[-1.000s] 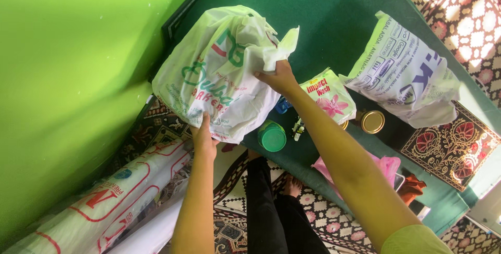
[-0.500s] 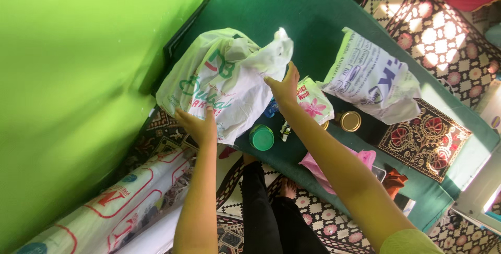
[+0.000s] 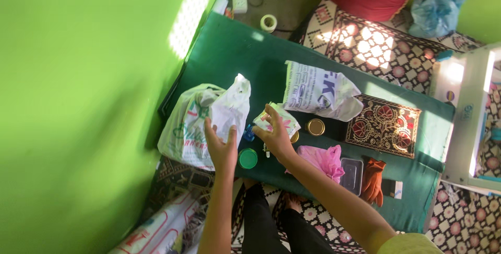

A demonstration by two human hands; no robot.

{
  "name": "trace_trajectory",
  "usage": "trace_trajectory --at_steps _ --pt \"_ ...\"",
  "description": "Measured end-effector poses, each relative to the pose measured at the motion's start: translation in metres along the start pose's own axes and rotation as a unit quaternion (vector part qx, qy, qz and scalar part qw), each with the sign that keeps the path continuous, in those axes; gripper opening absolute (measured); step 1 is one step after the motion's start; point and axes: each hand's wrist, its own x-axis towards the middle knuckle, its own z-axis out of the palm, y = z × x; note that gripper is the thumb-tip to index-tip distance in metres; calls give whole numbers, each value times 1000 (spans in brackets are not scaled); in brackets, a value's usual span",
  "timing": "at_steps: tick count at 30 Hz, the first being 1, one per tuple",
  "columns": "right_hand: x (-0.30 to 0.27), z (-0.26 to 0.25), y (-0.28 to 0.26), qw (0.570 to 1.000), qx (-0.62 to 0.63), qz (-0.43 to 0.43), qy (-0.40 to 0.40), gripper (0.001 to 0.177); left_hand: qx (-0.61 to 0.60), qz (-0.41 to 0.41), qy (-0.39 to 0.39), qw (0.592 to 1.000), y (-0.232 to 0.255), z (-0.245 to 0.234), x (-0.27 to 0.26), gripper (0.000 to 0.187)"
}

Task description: The person repeatedly retrieves various items from a wall shelf and places them on a green mat on the floor. Items handled include a green container, a gold tin, a blue box, a white packet, and several plastic bags. The person also wipes a black shelf with a cloth.

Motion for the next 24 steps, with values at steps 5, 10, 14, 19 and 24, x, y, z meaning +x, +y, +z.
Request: trace_trajectory --at_steps 5,10,14,19,24 --pt "-35 -42 -46 995 83 -42 42 82 -21 92 -93 991 69 17 -34 84" --pt "-68 -73 -76 984 58 -125 111 75 67 293 -169 939 103 43 -56 78" --pt "-93 -107 -96 980 24 -117 159 80 53 312 -200 927 124 57 -78 79" --pt "-143 -164 -106 960 -17 -163 227 83 26 329 -240 913 147 88 -134 78" --pt "-213 -226 -102 932 -22 -203 299 84 -36 361 -309 879 171 118 -212 78"
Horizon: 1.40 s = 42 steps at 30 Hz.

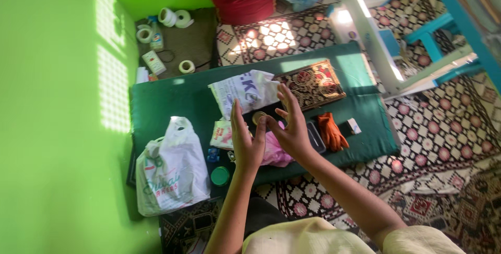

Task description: The person repeatedly retrieves various items from a wall shelf and places them on a green mat on the floor. Items handled include a green container, a gold tin, a blue box, a white packet, and several plastic bags. The person also wipes a black shelf with a cloth.

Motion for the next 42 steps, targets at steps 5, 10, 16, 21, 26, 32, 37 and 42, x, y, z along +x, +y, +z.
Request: trace_trajectory --at_steps 5,10,16,21,26,32,37,42 --pt "-46 -88 3 998 12 -8 56 86 -11 37 -63 997 58 62 -36 75" --pt "-113 -170 5 994 55 2 90 87 -1 161 -98 982 111 121 -92 68" --pt "-179 -269 -3 989 43 -11 143 88 -92 95 -183 974 167 193 -153 75" --pt "-223 -341 -3 976 1 -5 219 92 -125 128 -254 950 201 253 -183 76" --pt "-270 -396 -2 946 -55 23 318 90 -173 129 -342 914 237 309 -214 75" --pt "-332 -463 -7 902 -104 53 416 91 -217 136 -437 862 282 381 -258 80" --pt "-366 -523 -1 867 -129 73 476 93 -252 163 -487 820 310 448 -292 77" --pt "-394 -587 10 827 -183 85 524 95 -294 180 -544 765 338 529 -320 79"
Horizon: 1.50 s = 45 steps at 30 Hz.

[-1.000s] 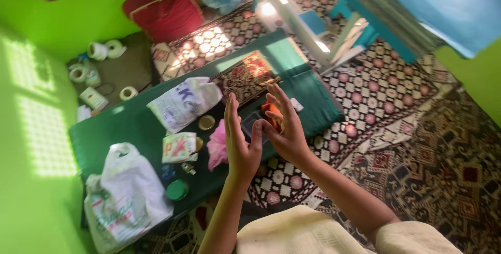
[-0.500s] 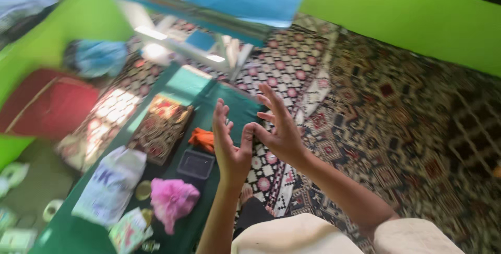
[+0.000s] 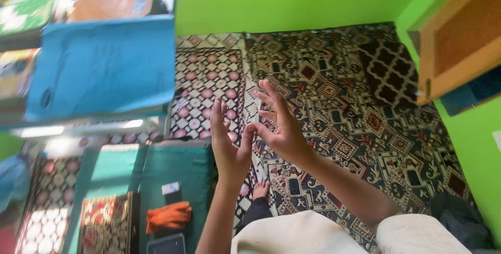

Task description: The person repeatedly retrieves various items from a wall shelf and places them on a green mat on the floor. Items handled include a green container, a gold tin, a blue box, a white packet, and several plastic bags. The person also wipes a black shelf with a cloth.

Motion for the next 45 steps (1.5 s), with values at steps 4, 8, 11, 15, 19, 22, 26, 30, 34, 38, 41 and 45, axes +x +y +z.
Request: trace_trajectory --at_steps 4,8,11,15,19,22,26,30,34,38,41,45 --pt "48 -40 21 997 -45 17 59 96 -25 12 -81 996 -10 48 66 81" --pt "74 -84 44 992 -50 32 112 93 -49 16 -138 989 -21 101 113 80" --pt "89 -121 60 987 -58 44 142 93 -60 37 -177 982 -23 146 137 79" --pt "100 -168 93 978 -68 69 186 92 -83 38 -221 971 -32 211 160 78" --pt "108 -225 131 973 -64 65 211 91 -95 6 -252 963 -39 280 176 80" --pt "124 -283 160 972 -69 62 215 92 -120 30 -255 959 -42 346 194 78" --pt "143 -361 188 968 -89 74 224 93 -121 19 -258 958 -38 431 216 79" --pt "166 -414 219 963 -125 56 232 92 -109 32 -264 958 -45 493 239 78" --pt "191 -461 249 961 -157 51 223 88 -94 24 -262 960 -57 552 264 78" --pt "229 -502 292 961 -150 63 224 90 -111 28 -268 957 -83 604 299 78" --pt "260 -528 328 958 -148 73 233 91 -122 17 -270 955 -104 644 332 80" --pt "305 -561 380 956 -129 85 249 91 -120 42 -285 950 -134 697 384 79"
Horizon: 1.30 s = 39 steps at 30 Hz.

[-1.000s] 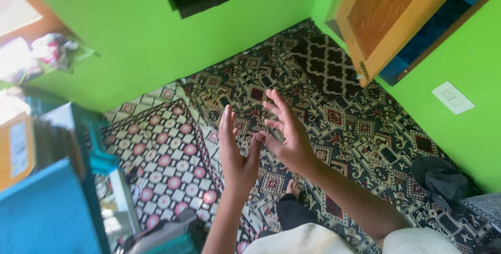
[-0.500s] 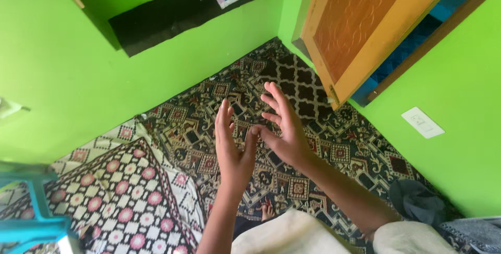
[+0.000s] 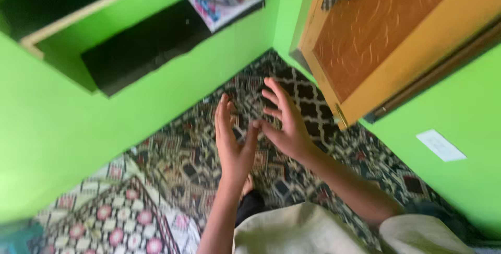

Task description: The person repeatedly retrieves various items from a wall shelf and places them on a green mat on the floor. Items handled include a green container, a gold tin, a blue box, a white packet, and several plastic bags. The person also wipes a black shelf with a cloth.

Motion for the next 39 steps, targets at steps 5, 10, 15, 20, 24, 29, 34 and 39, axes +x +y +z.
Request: trace_trajectory --at_steps 5,10,15,20,24,29,34,39 --pt "84 -3 36 1000 -9 5 3 91 13 -19 -23 999 -35 6 88 82" --pt "135 -10 76 999 -20 36 1 94 23 -40 -48 998 -70 25 141 81" --pt "177 -33 128 998 -6 58 3 94 39 -61 -45 996 -103 53 178 77" --pt "239 -80 201 999 -13 52 4 92 66 -76 -10 995 -142 93 231 70" --pt "311 -125 290 992 71 107 -5 93 52 -127 41 990 -177 145 279 68" --pt "406 -162 402 984 69 164 -25 96 61 -180 93 977 -243 212 350 65" --pt "474 -153 508 977 80 194 -24 99 26 -277 133 951 -357 252 398 67" --pt "521 -126 594 937 132 320 47 103 153 -293 123 936 -507 271 437 81"
